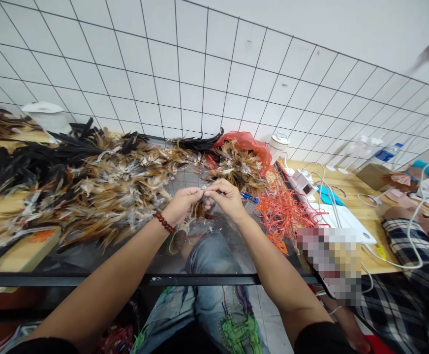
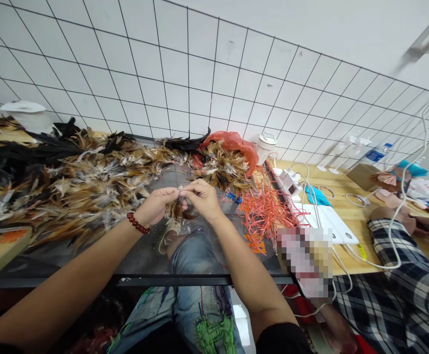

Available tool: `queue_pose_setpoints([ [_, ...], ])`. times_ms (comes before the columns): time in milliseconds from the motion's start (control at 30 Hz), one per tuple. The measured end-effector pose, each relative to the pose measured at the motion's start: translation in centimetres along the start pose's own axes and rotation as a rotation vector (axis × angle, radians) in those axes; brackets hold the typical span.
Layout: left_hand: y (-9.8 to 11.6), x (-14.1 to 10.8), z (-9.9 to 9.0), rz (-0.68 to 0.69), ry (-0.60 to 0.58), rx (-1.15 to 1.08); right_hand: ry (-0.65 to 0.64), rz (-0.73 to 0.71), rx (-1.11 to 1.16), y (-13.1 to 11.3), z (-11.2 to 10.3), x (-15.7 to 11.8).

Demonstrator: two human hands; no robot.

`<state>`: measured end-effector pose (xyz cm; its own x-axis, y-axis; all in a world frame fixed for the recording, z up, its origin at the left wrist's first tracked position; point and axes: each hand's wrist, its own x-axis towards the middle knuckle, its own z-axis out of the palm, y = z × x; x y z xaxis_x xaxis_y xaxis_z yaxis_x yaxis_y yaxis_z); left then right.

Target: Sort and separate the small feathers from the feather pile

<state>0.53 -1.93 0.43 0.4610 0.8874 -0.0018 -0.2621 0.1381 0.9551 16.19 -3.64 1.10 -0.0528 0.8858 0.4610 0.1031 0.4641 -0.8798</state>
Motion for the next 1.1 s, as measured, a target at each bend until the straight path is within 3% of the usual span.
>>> queue_pose_setpoints([
  [133, 0.0, -0.1, -0.1, 0.001, -0.063, 0.048, 0.037, -0.053, -0.027, 0.2, -0.1, 0.0],
  [300, 0.1, -0.1, 0.0, -0.006, -0.017, -0.005, 0.136, 0.021, 0.039, 1.1, 0.0, 0.4],
  [433, 0.1, -0.1, 0.0, -0.013, -0.019, -0.002, 0.022, 0.150, 0.174, 1.4, 0.1, 0.4],
  [567, 0.0, -0.1, -0.1, -0.024, -0.079, -0.002, -0.075, 0.123, 0.175, 1.0, 0.3, 0.1],
  [800, 0.3, -0.3, 0.5, -0.049, -0.138, -0.064, 0.049, 0.046, 0.068, 0.5, 0.4, 0.1],
  [967, -0.1, -0.2, 0.3, 0.014, -0.060, -0.032, 0.061, 0.069, 0.085, 0.8, 1.3, -0.1],
  [1100, -0.1, 0.0, -0.1, 0.066, -0.021, -0.060, 0.187, 0.069, 0.093, 1.2, 1.8, 0.1],
])
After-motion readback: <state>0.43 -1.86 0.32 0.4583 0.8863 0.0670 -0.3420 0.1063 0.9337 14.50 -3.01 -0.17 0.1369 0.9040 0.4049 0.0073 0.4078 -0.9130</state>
